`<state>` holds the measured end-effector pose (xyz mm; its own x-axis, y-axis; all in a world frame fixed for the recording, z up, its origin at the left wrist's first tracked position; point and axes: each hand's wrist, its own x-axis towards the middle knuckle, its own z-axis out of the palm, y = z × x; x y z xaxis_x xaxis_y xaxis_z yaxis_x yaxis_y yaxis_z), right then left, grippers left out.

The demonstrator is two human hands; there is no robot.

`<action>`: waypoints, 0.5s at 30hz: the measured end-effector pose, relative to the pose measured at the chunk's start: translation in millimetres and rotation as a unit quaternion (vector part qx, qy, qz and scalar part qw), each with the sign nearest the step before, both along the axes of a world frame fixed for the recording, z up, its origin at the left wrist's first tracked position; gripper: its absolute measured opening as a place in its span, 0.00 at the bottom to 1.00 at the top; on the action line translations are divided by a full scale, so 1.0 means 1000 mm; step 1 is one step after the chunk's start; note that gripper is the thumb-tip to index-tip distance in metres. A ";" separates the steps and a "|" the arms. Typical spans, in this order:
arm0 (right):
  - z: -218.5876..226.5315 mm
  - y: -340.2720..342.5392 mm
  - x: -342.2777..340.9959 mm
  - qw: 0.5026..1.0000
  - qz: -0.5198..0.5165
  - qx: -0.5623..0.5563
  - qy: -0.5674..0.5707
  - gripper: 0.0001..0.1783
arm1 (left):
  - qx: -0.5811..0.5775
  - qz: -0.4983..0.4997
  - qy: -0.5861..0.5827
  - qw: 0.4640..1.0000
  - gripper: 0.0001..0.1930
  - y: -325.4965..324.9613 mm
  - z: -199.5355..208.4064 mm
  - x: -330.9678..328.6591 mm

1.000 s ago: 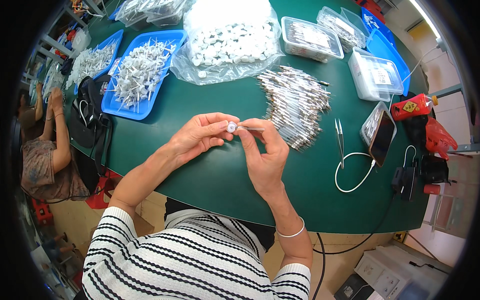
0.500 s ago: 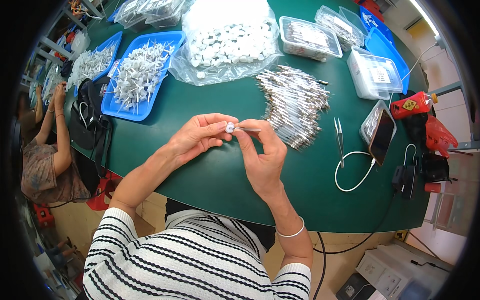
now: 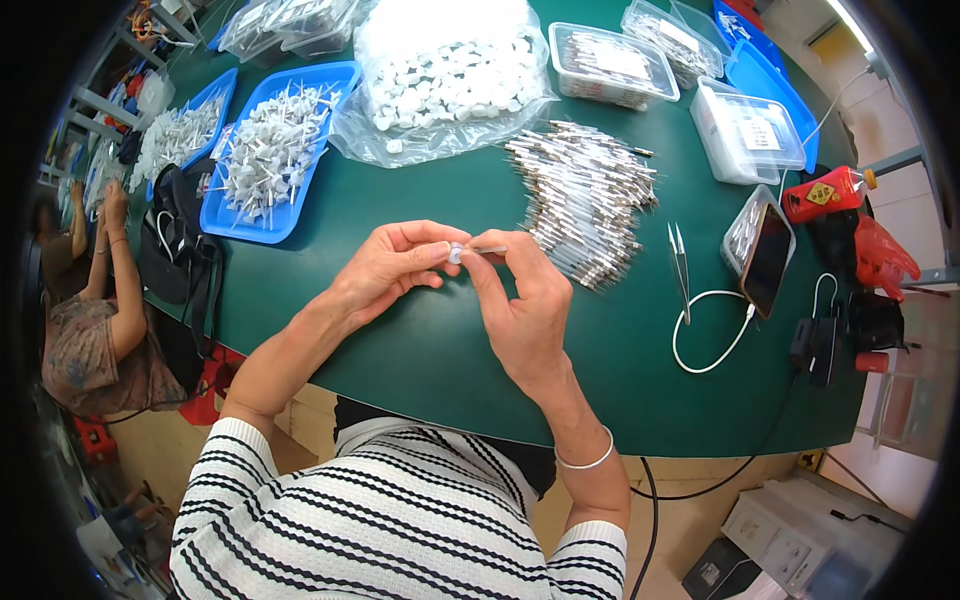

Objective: The person sits at a green workbench and repeatedly picks up small white circular components and thin metal rods. They insert the rods into the components by hand and place the assembled units into a blue tray. The process is repetitive, with the person handling items one at a time.

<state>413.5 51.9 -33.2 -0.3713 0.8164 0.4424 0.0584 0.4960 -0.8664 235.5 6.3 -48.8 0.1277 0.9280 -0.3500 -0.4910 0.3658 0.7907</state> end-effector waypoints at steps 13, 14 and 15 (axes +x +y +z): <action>0.001 0.004 0.003 1.000 0.026 -0.014 0.005 0.06 | -0.006 -0.008 -0.029 1.000 0.14 0.001 0.001 0.000; 0.001 0.004 0.003 1.000 0.026 -0.018 0.005 0.06 | -0.010 -0.008 -0.030 0.999 0.14 0.001 0.000 0.000; 0.002 0.004 0.003 0.999 0.026 -0.018 0.005 0.06 | -0.012 -0.010 -0.031 0.999 0.14 0.001 -0.001 0.000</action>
<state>416.2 55.7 -31.6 -0.4094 0.8113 0.4174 0.0245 0.4671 -0.8839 235.6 7.6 -49.3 0.1676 0.9167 -0.3627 -0.5319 0.3939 0.7496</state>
